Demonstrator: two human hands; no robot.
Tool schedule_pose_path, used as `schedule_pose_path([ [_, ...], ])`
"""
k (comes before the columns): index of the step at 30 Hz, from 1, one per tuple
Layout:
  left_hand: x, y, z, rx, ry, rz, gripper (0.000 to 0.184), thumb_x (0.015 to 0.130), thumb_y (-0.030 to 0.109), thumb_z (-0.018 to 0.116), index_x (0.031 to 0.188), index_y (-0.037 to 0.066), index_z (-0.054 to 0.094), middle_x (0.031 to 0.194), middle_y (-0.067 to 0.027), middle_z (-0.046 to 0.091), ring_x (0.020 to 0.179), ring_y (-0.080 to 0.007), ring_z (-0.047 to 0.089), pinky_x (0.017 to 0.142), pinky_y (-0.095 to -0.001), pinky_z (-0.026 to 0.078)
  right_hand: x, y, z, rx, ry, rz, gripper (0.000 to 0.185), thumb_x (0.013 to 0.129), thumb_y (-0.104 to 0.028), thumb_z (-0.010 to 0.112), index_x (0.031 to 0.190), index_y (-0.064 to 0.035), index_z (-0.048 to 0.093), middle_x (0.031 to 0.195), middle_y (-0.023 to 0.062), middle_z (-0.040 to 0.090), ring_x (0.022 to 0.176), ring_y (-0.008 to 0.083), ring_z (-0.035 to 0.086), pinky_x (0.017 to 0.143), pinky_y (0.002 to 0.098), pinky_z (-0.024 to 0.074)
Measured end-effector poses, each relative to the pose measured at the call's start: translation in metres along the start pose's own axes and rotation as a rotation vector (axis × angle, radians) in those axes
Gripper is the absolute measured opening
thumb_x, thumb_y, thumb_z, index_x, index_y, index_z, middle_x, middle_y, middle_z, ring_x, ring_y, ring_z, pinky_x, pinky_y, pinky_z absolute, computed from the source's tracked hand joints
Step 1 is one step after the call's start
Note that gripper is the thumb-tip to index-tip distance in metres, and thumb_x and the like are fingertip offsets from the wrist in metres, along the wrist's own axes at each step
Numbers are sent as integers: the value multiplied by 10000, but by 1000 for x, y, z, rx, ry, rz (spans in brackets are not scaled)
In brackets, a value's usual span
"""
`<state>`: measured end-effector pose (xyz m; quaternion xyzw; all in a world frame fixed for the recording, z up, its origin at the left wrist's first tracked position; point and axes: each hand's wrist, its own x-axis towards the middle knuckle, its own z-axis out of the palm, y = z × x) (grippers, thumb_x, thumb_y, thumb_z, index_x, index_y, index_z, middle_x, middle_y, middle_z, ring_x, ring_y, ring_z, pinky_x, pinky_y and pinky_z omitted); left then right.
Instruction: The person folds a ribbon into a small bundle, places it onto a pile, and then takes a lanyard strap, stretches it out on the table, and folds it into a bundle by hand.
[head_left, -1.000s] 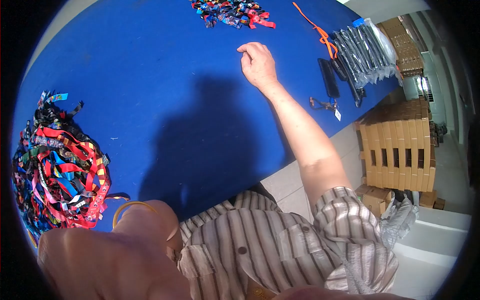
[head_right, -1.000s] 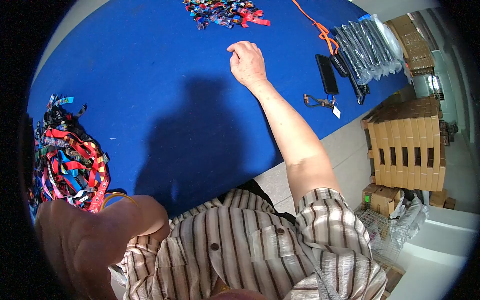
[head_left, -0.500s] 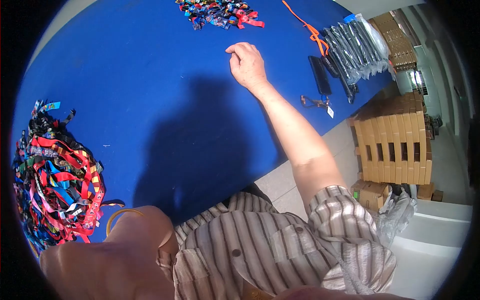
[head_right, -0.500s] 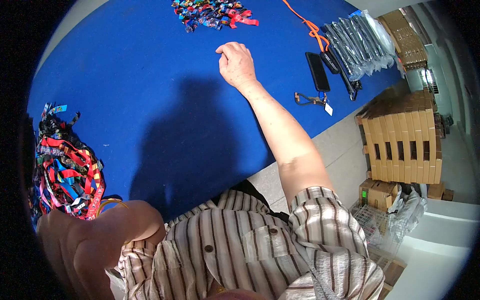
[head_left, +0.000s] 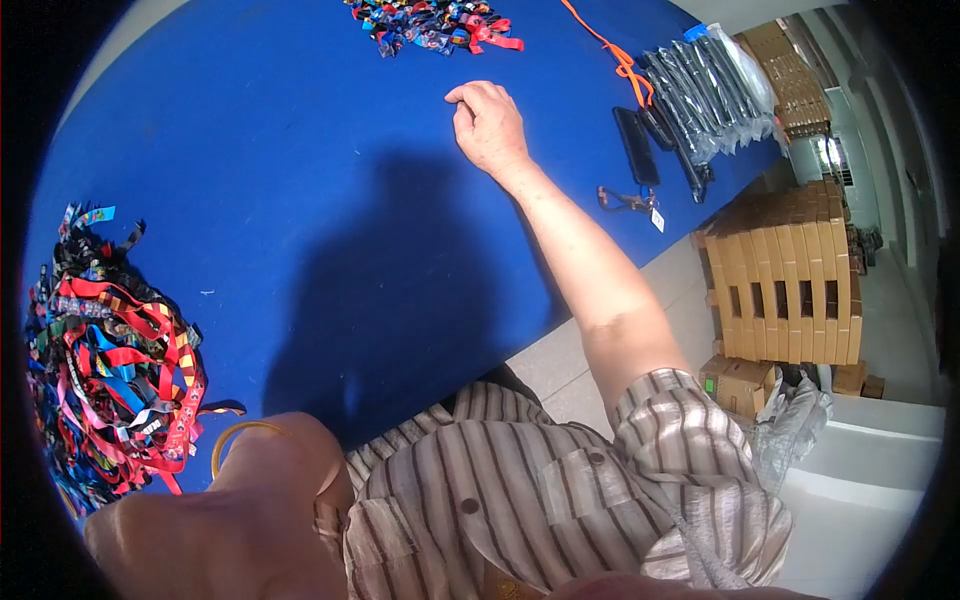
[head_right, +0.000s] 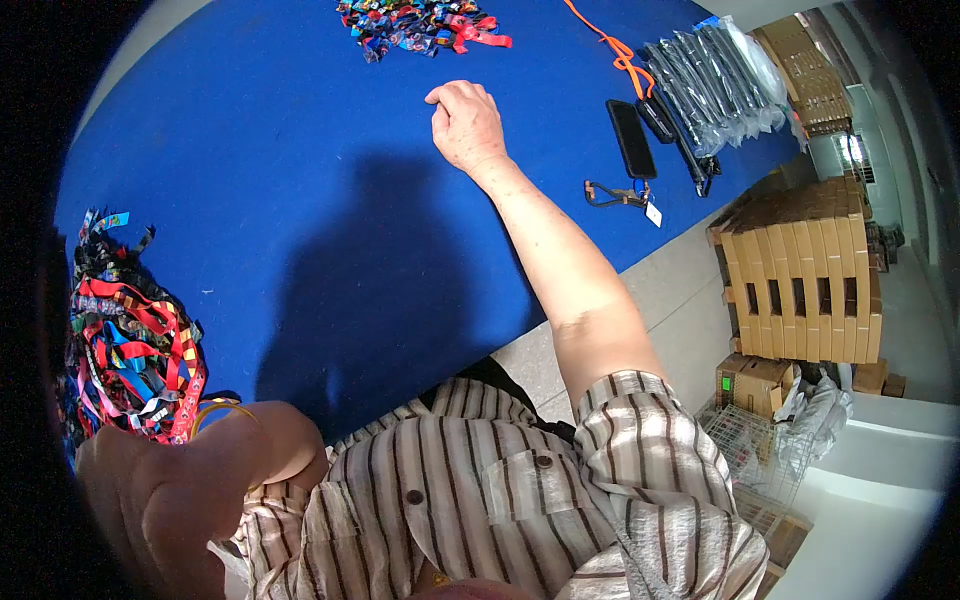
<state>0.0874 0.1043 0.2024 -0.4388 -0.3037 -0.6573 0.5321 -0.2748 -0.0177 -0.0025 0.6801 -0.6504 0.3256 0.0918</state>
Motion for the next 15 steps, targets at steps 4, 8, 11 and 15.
schedule_pose_path([
  [4, 1, 9, 1, 3, -4, 11, 185, 967, 143, 683, 805, 74, 628, 647, -26, 612, 521, -125, 571, 566, -275, 523, 0, 0, -1, 4, 1, 2, 163, 899, -47, 622, 994, -119, 733, 1078, 69, 717, 1076, 299, 659, 960, 431, 532],
  [8, 2, 10, 2, 1, -7, 8, 175, 968, 129, 679, 810, 68, 633, 656, -30, 617, 526, -125, 580, 569, -272, 533, -1, 0, -1, -12, 7, -3, 166, 903, -48, 621, 999, -121, 734, 1073, 70, 716, 1081, 299, 658, 960, 428, 533],
  [11, 0, 4, 4, 20, 3, -8, 167, 968, 118, 676, 814, 64, 638, 663, -33, 621, 529, -125, 587, 571, -270, 541, -1, -1, 0, 9, 25, -18, 159, 872, -48, 627, 982, -113, 722, 1058, 82, 708, 1061, 319, 650, 968, 449, 516],
  [15, 1, 1, 3, 7, -9, 0, 158, 968, 103, 672, 819, 58, 643, 672, -37, 627, 534, -126, 596, 574, -268, 551, 0, 1, -2, -7, -3, -20, 163, 901, -46, 619, 1001, -114, 728, 1076, 74, 716, 1079, 306, 658, 952, 434, 533],
])
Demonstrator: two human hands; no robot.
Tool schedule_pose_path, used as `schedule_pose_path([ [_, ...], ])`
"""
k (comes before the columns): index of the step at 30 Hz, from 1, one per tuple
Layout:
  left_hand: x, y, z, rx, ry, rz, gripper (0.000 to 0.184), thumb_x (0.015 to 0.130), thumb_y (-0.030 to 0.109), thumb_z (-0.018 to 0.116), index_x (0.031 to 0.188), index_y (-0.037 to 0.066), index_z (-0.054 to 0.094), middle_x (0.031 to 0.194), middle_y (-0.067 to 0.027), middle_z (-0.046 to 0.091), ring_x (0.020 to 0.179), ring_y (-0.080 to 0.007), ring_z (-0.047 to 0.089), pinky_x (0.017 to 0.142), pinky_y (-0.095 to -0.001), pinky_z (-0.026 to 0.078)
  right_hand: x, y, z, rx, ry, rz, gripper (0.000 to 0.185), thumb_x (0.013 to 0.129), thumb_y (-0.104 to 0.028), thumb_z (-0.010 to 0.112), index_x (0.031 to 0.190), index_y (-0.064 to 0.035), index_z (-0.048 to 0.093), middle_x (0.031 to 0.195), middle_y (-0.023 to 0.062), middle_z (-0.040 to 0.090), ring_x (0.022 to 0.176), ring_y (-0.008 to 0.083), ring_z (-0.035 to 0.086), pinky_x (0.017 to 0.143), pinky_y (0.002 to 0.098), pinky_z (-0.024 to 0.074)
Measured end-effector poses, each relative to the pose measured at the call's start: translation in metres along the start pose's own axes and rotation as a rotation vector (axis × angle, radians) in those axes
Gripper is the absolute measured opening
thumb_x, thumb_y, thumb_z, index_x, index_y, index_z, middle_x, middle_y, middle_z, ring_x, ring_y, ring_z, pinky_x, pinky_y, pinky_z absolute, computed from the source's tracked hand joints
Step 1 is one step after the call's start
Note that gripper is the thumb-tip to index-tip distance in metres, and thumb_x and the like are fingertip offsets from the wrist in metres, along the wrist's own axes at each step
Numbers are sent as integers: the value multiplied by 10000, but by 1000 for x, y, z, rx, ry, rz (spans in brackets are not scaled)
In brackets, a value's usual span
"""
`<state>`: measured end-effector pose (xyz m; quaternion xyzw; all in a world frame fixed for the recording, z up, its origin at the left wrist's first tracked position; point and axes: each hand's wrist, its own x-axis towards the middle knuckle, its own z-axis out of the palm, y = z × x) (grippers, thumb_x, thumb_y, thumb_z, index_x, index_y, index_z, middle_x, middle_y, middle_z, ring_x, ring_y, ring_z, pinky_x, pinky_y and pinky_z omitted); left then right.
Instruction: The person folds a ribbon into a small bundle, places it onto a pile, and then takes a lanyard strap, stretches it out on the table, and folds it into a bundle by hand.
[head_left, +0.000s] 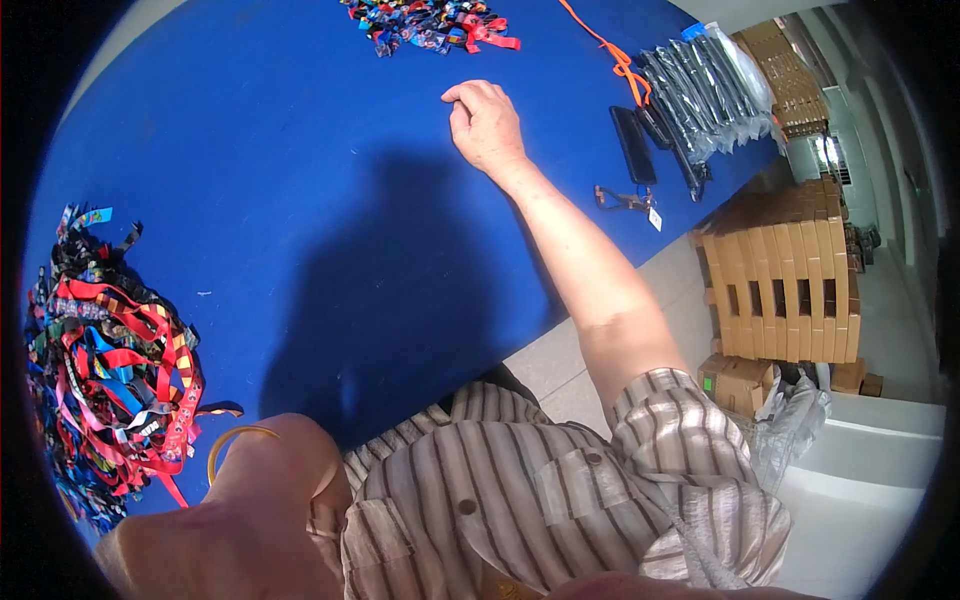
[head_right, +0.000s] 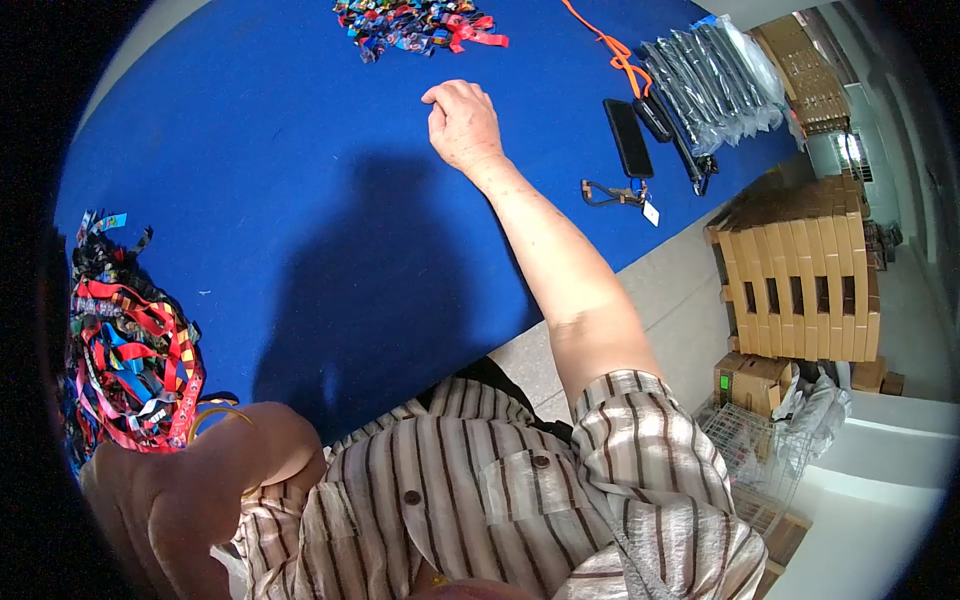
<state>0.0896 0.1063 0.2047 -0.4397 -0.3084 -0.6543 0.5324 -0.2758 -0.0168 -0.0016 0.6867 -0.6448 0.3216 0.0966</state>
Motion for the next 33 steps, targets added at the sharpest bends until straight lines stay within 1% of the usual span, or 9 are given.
schedule_pose_path([
  [10, 4, 5, -5, -23, -38, 16, 139, 969, 67, 662, 832, 44, 658, 695, -48, 640, 546, -126, 619, 581, -261, 576, -1, 1, 1, 13, 36, -15, 154, 881, -26, 623, 966, -108, 721, 1044, 82, 714, 1030, 313, 664, 917, 443, 536],
  [14, 1, 0, -5, -33, -41, 4, 133, 969, 52, 658, 837, 38, 664, 704, -52, 645, 551, -127, 628, 584, -258, 586, -1, 3, 2, 19, 53, -36, 169, 884, -27, 618, 980, -113, 728, 1044, 88, 714, 1034, 316, 666, 929, 442, 535],
  [17, 0, -3, -2, -17, -21, -13, 130, 969, 41, 655, 841, 34, 668, 711, -55, 649, 555, -127, 634, 587, -256, 594, -1, -1, 0, 9, 28, 0, 166, 889, -35, 619, 986, -111, 730, 1053, 88, 719, 1042, 318, 667, 936, 441, 535],
  [23, 3, 1, -3, -25, -39, -11, 125, 970, 20, 649, 848, 25, 677, 725, -61, 658, 562, -127, 648, 591, -252, 609, 0, 1, 2, 13, 37, -6, 155, 892, -32, 625, 977, -111, 728, 1037, 73, 720, 1042, 309, 667, 933, 434, 535],
  [33, 6, 2, -9, -33, -78, -37, 124, 970, -17, 639, 861, 11, 691, 748, -72, 671, 574, -128, 670, 599, -246, 634, -1, 4, 3, 34, 48, -19, 158, 890, -28, 614, 975, -107, 720, 1044, 74, 716, 1055, 309, 663, 935, 441, 529],
])
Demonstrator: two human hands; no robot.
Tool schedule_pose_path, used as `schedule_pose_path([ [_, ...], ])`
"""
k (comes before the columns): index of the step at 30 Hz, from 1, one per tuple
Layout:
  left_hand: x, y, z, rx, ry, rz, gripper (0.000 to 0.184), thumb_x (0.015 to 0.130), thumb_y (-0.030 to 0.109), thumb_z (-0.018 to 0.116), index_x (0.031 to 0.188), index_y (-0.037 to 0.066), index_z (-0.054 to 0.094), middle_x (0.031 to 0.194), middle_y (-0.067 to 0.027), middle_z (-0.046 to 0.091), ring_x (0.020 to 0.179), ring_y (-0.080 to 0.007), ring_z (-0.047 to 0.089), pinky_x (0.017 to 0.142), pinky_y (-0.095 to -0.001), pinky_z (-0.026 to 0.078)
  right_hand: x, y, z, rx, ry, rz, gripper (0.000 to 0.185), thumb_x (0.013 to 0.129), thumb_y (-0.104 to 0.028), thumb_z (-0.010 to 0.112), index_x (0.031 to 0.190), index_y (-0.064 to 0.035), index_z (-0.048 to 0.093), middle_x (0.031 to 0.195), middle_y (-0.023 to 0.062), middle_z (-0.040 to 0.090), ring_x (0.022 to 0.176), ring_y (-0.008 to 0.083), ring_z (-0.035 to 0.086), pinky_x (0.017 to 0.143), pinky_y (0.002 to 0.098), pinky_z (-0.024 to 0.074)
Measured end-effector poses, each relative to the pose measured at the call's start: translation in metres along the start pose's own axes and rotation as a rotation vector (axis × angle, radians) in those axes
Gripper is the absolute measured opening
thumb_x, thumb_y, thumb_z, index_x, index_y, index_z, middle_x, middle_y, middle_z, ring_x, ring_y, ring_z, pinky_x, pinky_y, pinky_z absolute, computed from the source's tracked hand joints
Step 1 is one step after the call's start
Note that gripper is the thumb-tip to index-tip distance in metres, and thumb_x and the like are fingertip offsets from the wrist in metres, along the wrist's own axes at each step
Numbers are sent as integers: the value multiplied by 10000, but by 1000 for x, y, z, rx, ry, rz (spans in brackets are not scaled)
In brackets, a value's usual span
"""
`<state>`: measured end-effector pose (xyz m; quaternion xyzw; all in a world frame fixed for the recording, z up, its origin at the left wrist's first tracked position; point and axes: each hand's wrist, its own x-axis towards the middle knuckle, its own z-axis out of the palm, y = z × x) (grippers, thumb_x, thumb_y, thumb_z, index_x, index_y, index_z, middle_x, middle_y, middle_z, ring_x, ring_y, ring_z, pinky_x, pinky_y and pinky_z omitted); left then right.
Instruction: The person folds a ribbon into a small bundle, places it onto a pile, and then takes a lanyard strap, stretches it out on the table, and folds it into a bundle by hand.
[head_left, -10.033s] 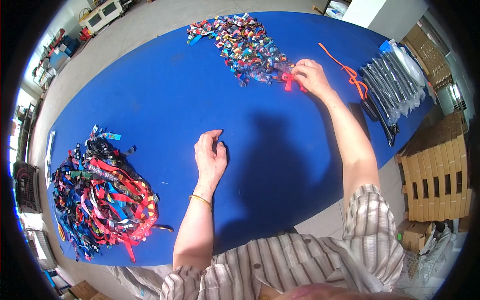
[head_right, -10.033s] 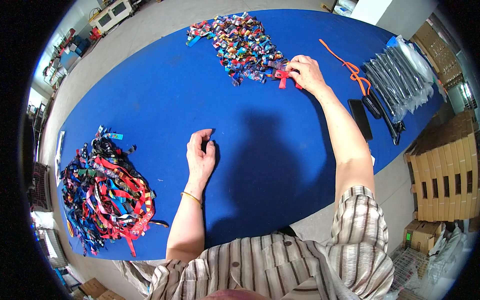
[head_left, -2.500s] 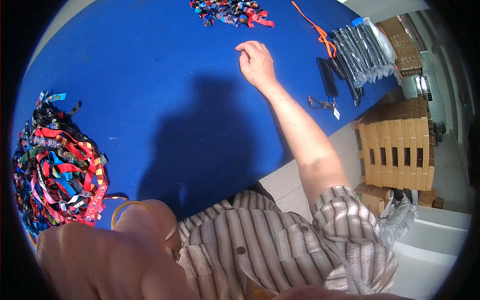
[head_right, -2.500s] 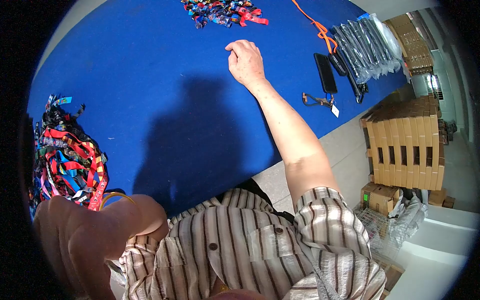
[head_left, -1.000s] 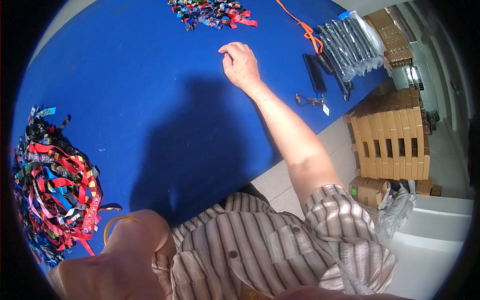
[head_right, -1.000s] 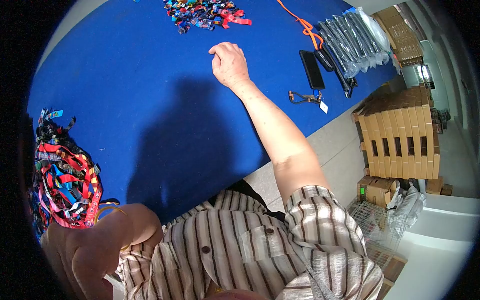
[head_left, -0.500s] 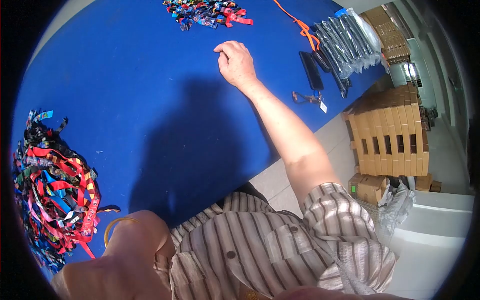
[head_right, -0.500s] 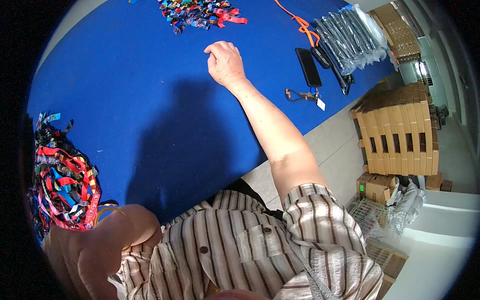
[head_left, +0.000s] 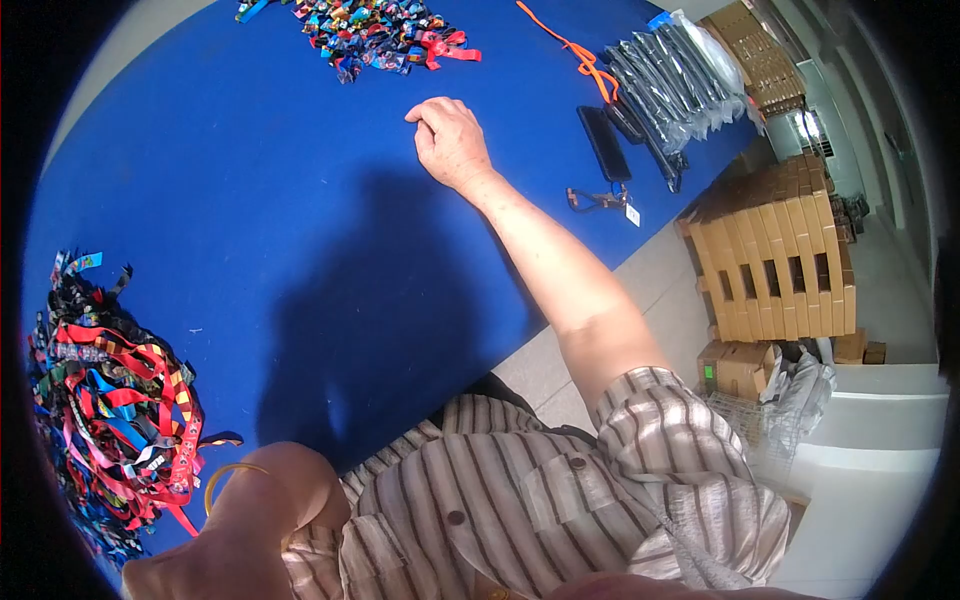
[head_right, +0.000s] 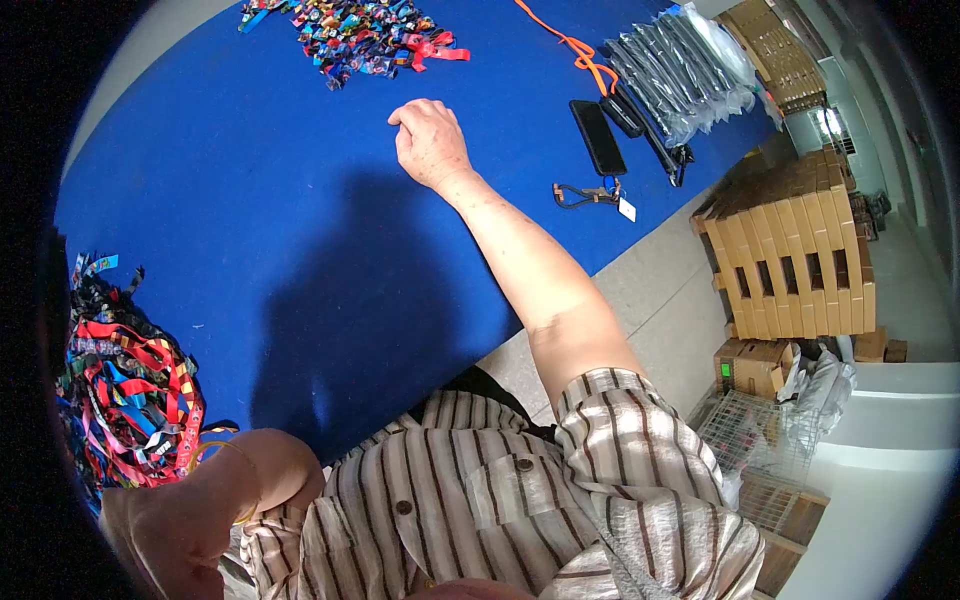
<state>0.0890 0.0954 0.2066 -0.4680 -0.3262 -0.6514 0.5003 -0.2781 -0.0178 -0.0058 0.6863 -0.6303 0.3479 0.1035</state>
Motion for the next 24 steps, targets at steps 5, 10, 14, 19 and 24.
schedule_pose_path([
  [5, -5, 20, 3, 34, -17, -55, 128, 971, -35, 634, 867, 4, 698, 760, -77, 678, 580, -128, 682, 602, -242, 647, 0, 0, -2, -17, 0, -12, 151, 891, -35, 614, 969, -107, 722, 1037, 79, 715, 1042, 309, 664, 932, 446, 531],
  [10, -8, 18, 28, 124, 174, -107, 250, 965, -60, 608, 739, 46, 620, 711, -44, 623, 541, -98, 627, 602, -225, 631, 0, 0, 1, 9, -17, 17, 146, 879, -58, 618, 966, -110, 723, 1047, 88, 704, 1051, 320, 649, 949, 463, 512],
  [14, 3, -5, 29, 57, 192, 35, 301, 960, -70, 604, 696, 73, 582, 697, -34, 598, 535, -81, 605, 597, -234, 627, -1, 0, -1, -18, -4, 0, 149, 894, -41, 617, 964, -112, 728, 1046, 73, 715, 1044, 304, 664, 938, 439, 529],
  [19, 12, -21, -1, -56, -71, 266, 289, 956, -63, 621, 701, 72, 603, 711, -39, 629, 556, -76, 619, 568, -243, 619, 1, 0, -1, -12, -3, 9, 153, 902, -34, 616, 961, -114, 731, 1048, 66, 721, 1056, 295, 668, 934, 430, 537],
  [24, 14, -19, -1, -35, -53, 206, 285, 951, -63, 628, 702, 74, 605, 705, -36, 629, 565, -81, 627, 561, -241, 611, 0, -1, -2, -4, 10, 7, 151, 898, -39, 618, 964, -113, 732, 1048, 68, 718, 1055, 302, 667, 934, 439, 535],
])
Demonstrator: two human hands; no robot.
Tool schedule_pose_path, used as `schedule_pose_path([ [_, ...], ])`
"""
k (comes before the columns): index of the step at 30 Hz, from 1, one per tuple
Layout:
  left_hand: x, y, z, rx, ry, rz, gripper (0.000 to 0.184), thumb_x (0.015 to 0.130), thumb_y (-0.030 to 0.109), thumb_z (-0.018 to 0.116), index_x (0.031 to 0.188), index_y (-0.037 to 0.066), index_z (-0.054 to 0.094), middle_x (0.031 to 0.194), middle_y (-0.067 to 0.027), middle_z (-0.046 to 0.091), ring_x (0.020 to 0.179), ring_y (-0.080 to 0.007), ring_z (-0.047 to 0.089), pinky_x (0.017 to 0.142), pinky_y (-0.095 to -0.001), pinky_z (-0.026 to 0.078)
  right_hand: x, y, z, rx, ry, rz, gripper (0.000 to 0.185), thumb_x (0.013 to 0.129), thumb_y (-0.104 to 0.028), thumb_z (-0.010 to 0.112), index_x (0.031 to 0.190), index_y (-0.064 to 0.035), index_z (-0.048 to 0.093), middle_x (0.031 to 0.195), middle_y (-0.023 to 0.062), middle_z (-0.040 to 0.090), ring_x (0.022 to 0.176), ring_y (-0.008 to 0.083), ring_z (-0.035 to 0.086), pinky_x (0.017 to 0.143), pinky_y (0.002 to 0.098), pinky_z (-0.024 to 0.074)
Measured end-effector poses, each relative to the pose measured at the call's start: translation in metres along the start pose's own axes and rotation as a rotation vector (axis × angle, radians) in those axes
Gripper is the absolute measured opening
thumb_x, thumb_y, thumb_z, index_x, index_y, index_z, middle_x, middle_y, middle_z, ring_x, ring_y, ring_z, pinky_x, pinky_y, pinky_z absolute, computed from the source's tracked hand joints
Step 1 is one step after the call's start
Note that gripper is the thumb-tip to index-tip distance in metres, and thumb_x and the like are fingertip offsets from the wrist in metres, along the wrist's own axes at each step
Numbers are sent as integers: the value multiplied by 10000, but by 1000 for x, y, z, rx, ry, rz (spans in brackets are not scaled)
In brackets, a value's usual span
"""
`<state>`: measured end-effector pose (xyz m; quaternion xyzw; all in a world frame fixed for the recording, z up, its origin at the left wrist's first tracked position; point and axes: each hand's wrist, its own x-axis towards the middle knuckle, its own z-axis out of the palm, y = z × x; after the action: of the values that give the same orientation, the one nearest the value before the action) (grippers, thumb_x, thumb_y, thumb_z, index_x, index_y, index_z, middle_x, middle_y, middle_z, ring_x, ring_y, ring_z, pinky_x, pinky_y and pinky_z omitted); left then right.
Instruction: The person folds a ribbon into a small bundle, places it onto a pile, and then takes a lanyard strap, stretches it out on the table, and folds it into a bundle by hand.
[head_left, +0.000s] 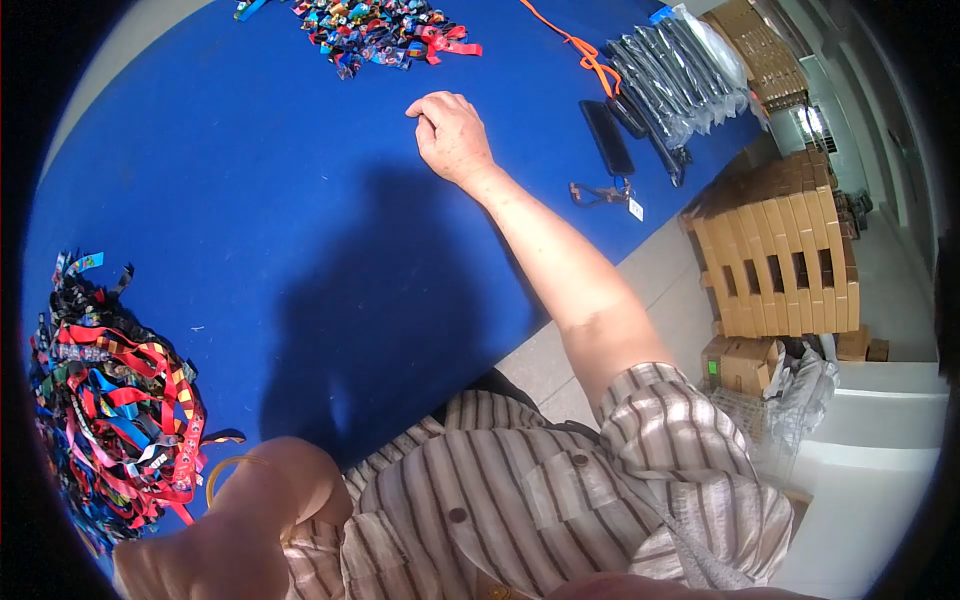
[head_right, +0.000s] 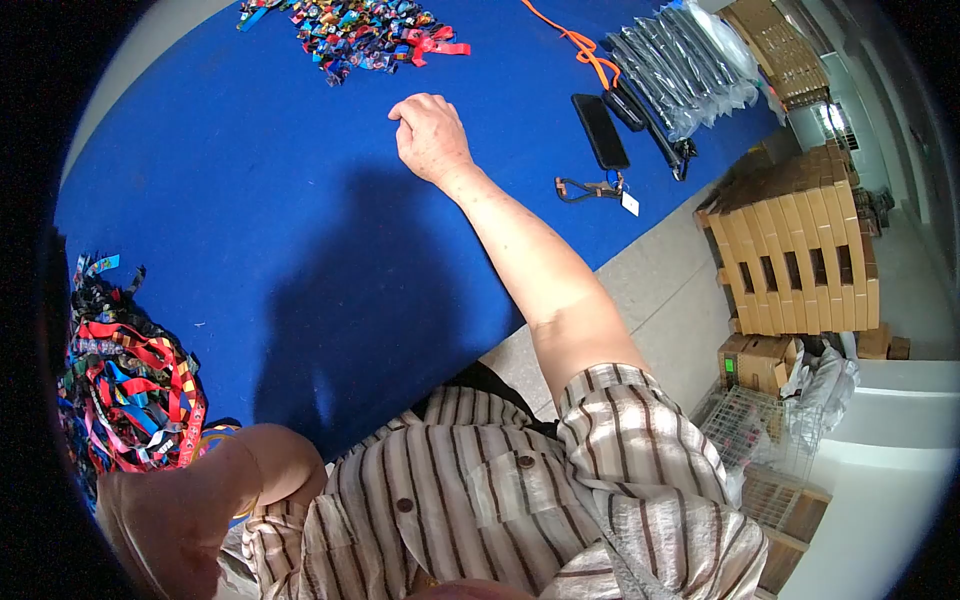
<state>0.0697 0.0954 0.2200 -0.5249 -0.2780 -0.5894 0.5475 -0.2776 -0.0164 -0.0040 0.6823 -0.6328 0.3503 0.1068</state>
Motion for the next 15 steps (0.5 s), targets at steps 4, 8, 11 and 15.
schedule_pose_path([
  [4, -5, 5, 6, 43, 29, -107, 278, 948, -62, 635, 708, 74, 609, 697, -33, 622, 574, -89, 637, 561, -242, 608, 1, 3, 4, 2, -4, -21, 173, 852, -42, 627, 969, -125, 725, 1044, 79, 708, 1048, 314, 650, 930, 461, 514],
  [8, -6, 5, 5, 31, 30, -133, 270, 945, -62, 642, 713, 74, 614, 689, -29, 614, 583, -98, 646, 562, -243, 605, 0, 2, 3, 21, 3, -20, 165, 857, -42, 622, 966, -116, 721, 1034, 83, 705, 1044, 315, 650, 929, 459, 514],
  [11, -4, 7, 5, 27, 11, -150, 264, 942, -62, 648, 718, 74, 618, 683, -27, 609, 590, -104, 653, 562, -243, 602, 0, 1, 2, 5, -5, -14, 150, 887, -43, 619, 967, -109, 727, 1042, 75, 719, 1039, 308, 667, 928, 443, 538],
  [15, -2, 8, 1, 23, -38, -132, 257, 939, -62, 655, 723, 75, 622, 674, -23, 602, 600, -112, 663, 563, -244, 599, 1, 4, 1, 6, -5, -21, 143, 881, -42, 618, 959, -109, 717, 1034, 77, 714, 1037, 307, 662, 914, 449, 528],
])
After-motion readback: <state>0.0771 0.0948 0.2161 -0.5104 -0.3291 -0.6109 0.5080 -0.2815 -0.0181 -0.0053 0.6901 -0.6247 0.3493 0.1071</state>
